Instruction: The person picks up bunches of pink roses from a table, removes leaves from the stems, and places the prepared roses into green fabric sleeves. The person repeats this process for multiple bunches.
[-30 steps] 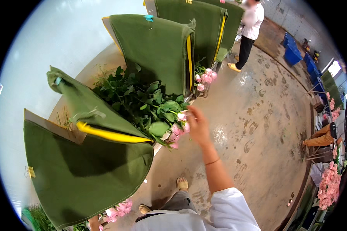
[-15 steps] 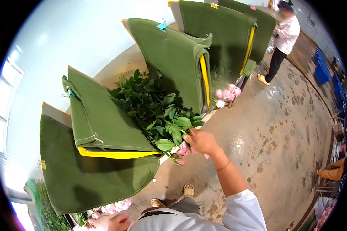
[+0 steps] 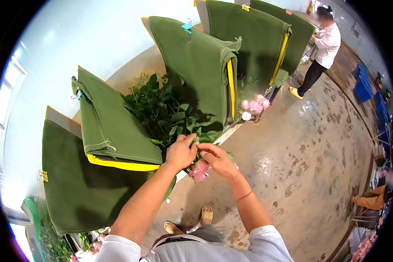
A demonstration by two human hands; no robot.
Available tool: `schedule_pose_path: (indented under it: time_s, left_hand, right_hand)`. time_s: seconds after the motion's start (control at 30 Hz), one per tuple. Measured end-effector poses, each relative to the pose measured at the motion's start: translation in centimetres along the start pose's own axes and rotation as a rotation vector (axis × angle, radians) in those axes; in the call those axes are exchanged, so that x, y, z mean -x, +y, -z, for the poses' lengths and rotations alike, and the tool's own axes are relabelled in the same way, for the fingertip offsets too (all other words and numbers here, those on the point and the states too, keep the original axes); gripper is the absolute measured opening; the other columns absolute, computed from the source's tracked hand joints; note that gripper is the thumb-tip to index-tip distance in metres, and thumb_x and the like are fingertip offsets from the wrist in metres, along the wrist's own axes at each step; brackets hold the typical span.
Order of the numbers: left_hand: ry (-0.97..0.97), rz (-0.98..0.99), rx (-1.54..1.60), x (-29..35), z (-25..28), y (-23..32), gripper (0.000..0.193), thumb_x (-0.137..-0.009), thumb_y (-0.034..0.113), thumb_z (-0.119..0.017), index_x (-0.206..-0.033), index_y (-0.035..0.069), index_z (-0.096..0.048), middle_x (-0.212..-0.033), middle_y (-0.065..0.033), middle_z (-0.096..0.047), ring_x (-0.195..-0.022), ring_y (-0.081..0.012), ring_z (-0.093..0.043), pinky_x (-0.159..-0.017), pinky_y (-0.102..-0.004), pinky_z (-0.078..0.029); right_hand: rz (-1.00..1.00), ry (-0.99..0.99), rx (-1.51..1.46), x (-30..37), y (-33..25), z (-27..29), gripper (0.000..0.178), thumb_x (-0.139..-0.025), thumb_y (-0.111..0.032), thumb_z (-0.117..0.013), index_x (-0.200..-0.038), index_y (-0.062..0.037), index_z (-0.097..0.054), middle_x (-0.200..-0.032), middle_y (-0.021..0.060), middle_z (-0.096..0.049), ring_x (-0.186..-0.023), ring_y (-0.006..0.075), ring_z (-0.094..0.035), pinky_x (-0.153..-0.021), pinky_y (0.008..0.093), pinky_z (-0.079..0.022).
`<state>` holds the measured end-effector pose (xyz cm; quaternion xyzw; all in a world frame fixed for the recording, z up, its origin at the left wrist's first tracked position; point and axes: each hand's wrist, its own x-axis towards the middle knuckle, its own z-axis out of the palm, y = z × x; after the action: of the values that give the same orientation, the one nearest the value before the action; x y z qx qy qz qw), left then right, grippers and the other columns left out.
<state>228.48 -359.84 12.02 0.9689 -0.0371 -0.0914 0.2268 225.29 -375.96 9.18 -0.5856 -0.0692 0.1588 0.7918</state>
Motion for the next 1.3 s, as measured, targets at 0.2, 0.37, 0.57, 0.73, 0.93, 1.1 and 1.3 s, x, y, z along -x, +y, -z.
schedule_pose_path:
  time_s: [0.2, 0.37, 0.57, 0.73, 0.93, 1.1, 1.3]
  left_hand:
    - [0.078, 0.307, 0.169, -0.8, 0.3, -0.7, 0.048, -0.077, 0.026, -0.06, -0.123, 0.014, -0.054, -0.109, -0.0188, -0.064, -0.103, -0.0356, -0.06, -0.088, -0.0409, -0.046]
    - [0.348, 0.323, 0.488, -0.4, -1.1, -2.2, 0.04, -0.076, 0.015, -0.058, -0.115, 0.006, -0.055, -0.094, -0.0194, -0.065, -0.086, -0.0317, -0.063, -0.08, -0.0375, -0.047]
    - [0.468, 0.325, 1.172, -0.3, -2.1, -3.2, 0.044, -0.078, 0.008, -0.058, -0.121, 0.003, -0.051, -0.1, -0.0142, -0.061, -0.085, -0.0203, -0.058, -0.077, -0.0315, -0.047]
    - [0.138, 0.603, 1.21, -0.7, -2.2, -2.7, 0.084, -0.079, 0.041, -0.07, -0.142, 0.012, -0.022, -0.136, -0.0184, -0.039, -0.116, -0.0291, -0.048, -0.088, -0.0423, -0.047]
    - [0.148, 0.617, 1.573, -1.7, -2.3, -1.6, 0.07, -0.079, 0.029, -0.071, -0.132, 0.004, -0.033, -0.125, -0.0155, -0.049, -0.109, -0.0269, -0.054, -0.085, -0.0444, -0.05]
    - [0.171, 0.541, 1.772, -0.8, -2.2, -1.6, 0.034, -0.076, 0.006, -0.064, -0.108, 0.003, -0.052, -0.095, -0.0104, -0.062, -0.082, -0.0237, -0.063, -0.071, -0.0392, -0.055]
    - [-0.086, 0.592, 1.974, -0.2, -1.4, -1.8, 0.026, -0.082, 0.016, -0.051, -0.1, -0.002, -0.057, -0.088, -0.0152, -0.064, -0.078, -0.0275, -0.065, -0.072, -0.041, -0.055]
  right_hand:
    - [0.061, -0.002, 0.121, -1.8, 1.3, 3.3, 0.025, -0.094, -0.007, -0.051, -0.118, -0.0024, -0.057, -0.087, 0.0011, -0.058, -0.077, 0.0084, -0.052, -0.069, 0.0248, -0.046]
    - [-0.108, 0.098, 0.655, -3.2, 5.6, 11.4, 0.03, -0.091, -0.019, -0.055, -0.115, -0.0005, -0.057, -0.085, 0.01, -0.065, -0.075, 0.0183, -0.061, -0.068, 0.03, -0.049]
    - [-0.492, -0.051, 0.401, -4.1, 4.5, 11.6, 0.035, -0.094, -0.033, -0.053, -0.102, -0.0011, -0.063, -0.08, 0.005, -0.063, -0.069, 0.0122, -0.06, -0.061, 0.0284, -0.047]
    - [-0.271, -0.188, 0.438, -3.8, -4.5, 6.0, 0.028, -0.091, -0.025, -0.058, -0.1, 0.0014, -0.062, -0.081, 0.0038, -0.062, -0.07, 0.0096, -0.055, -0.061, 0.0263, -0.046]
    - [-0.357, -0.27, 0.326, -1.4, -7.3, 0.2, 0.043, -0.089, -0.023, -0.063, -0.124, -0.0007, -0.051, -0.092, 0.005, -0.063, -0.073, 0.0099, -0.057, -0.059, 0.0248, -0.047]
    - [-0.359, -0.354, 0.288, -3.6, -6.9, 5.5, 0.043, -0.088, -0.015, -0.062, -0.128, -0.007, -0.048, -0.087, 0.0061, -0.062, -0.074, 0.0128, -0.059, -0.061, 0.0264, -0.049]
    - [-0.538, -0.134, 0.038, -4.1, -4.5, 7.5, 0.047, -0.089, -0.014, -0.06, -0.132, -0.0116, -0.042, -0.097, 0.0099, -0.062, -0.067, 0.0171, -0.06, -0.058, 0.0274, -0.052]
